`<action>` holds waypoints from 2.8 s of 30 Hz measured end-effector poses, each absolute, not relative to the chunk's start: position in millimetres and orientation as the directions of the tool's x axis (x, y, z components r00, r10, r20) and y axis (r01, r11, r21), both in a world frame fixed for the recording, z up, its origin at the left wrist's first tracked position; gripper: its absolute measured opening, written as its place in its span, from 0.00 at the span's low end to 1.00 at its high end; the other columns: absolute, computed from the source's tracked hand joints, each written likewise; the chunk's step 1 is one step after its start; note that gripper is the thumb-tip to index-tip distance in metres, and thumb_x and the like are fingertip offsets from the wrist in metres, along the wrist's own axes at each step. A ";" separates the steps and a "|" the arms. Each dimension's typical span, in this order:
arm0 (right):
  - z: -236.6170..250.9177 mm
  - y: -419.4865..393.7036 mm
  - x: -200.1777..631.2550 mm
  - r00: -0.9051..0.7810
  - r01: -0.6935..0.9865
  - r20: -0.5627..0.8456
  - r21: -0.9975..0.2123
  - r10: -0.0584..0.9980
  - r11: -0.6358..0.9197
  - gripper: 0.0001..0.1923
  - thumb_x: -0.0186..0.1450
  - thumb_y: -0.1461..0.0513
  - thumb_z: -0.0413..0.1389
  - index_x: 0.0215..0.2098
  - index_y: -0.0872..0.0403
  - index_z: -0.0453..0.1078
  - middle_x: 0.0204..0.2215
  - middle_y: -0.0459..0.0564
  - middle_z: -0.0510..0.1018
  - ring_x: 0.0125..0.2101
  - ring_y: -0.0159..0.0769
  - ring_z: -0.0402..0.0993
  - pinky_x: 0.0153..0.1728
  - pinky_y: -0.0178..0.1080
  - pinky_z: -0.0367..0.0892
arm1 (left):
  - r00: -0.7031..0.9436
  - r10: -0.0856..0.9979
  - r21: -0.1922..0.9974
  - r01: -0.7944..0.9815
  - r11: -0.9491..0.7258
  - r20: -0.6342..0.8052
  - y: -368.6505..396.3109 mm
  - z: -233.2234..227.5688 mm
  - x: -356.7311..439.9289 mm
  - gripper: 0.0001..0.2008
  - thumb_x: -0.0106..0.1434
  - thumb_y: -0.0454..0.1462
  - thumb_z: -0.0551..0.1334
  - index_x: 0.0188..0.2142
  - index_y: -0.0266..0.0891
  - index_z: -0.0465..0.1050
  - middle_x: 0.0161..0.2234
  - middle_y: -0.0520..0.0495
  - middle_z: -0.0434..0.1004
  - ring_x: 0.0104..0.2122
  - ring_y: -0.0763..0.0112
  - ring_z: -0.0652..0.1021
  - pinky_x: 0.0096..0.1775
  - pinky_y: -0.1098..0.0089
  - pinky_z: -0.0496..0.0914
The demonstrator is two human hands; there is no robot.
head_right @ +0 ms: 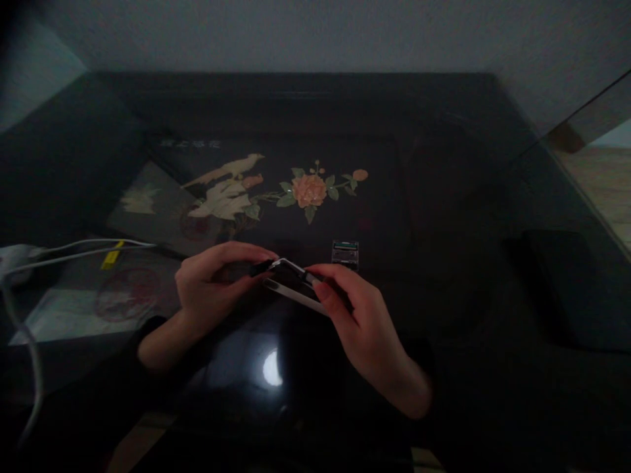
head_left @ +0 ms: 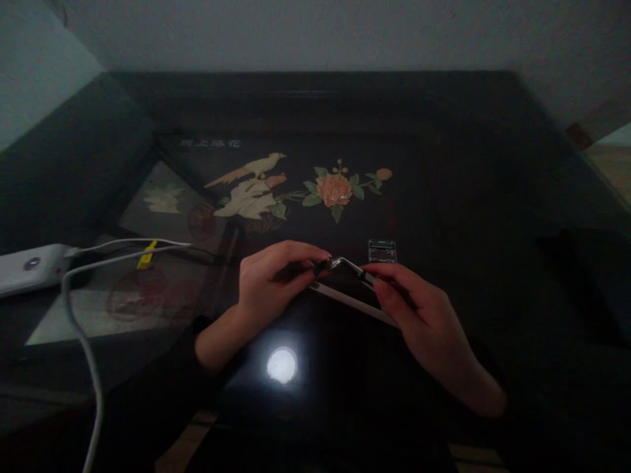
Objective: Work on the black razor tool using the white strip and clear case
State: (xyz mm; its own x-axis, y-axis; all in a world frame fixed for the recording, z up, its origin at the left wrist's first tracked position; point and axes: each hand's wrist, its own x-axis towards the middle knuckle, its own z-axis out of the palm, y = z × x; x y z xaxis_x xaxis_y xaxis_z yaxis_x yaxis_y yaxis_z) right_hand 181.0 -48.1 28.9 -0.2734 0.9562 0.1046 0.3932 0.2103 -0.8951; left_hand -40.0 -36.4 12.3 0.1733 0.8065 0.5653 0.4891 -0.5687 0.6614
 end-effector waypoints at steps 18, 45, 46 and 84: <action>26.5 -51.1 178.9 -0.311 0.359 0.157 -0.894 0.937 0.269 0.08 0.69 0.61 0.53 0.45 0.48 0.73 0.34 0.47 0.80 0.32 0.35 0.77 0.33 0.36 0.73 | 0.189 0.741 0.618 0.441 -0.650 0.644 -35.0 13.3 -40.2 0.05 0.63 0.31 0.65 0.38 0.40 0.78 0.38 0.46 0.84 0.36 0.69 0.83 0.39 0.70 0.77; 23.4 -51.7 178.4 -0.329 0.311 0.190 -0.903 0.925 0.296 0.10 0.69 0.65 0.55 0.46 0.47 0.73 0.36 0.43 0.81 0.35 0.30 0.78 0.37 0.31 0.73 | 0.253 0.643 0.531 0.391 -0.751 0.723 -32.7 15.3 -41.0 0.05 0.63 0.28 0.65 0.37 0.37 0.77 0.38 0.44 0.83 0.37 0.70 0.83 0.39 0.72 0.77; 23.5 -51.7 178.2 -0.329 0.310 0.191 -0.903 0.925 0.297 0.10 0.68 0.65 0.55 0.45 0.47 0.73 0.36 0.43 0.81 0.35 0.30 0.78 0.37 0.31 0.74 | 0.255 0.641 0.532 0.386 -0.754 0.724 -32.5 15.1 -41.1 0.05 0.63 0.28 0.65 0.37 0.37 0.77 0.38 0.44 0.83 0.38 0.70 0.83 0.39 0.72 0.77; 22.5 -53.7 178.4 -0.379 0.375 0.197 -0.860 0.904 0.345 0.08 0.69 0.64 0.53 0.45 0.50 0.73 0.39 0.49 0.83 0.39 0.37 0.81 0.40 0.39 0.77 | 0.298 0.607 0.475 0.409 -0.779 0.737 -32.9 15.4 -42.4 0.09 0.63 0.30 0.66 0.42 0.41 0.78 0.37 0.46 0.83 0.38 0.69 0.83 0.39 0.70 0.79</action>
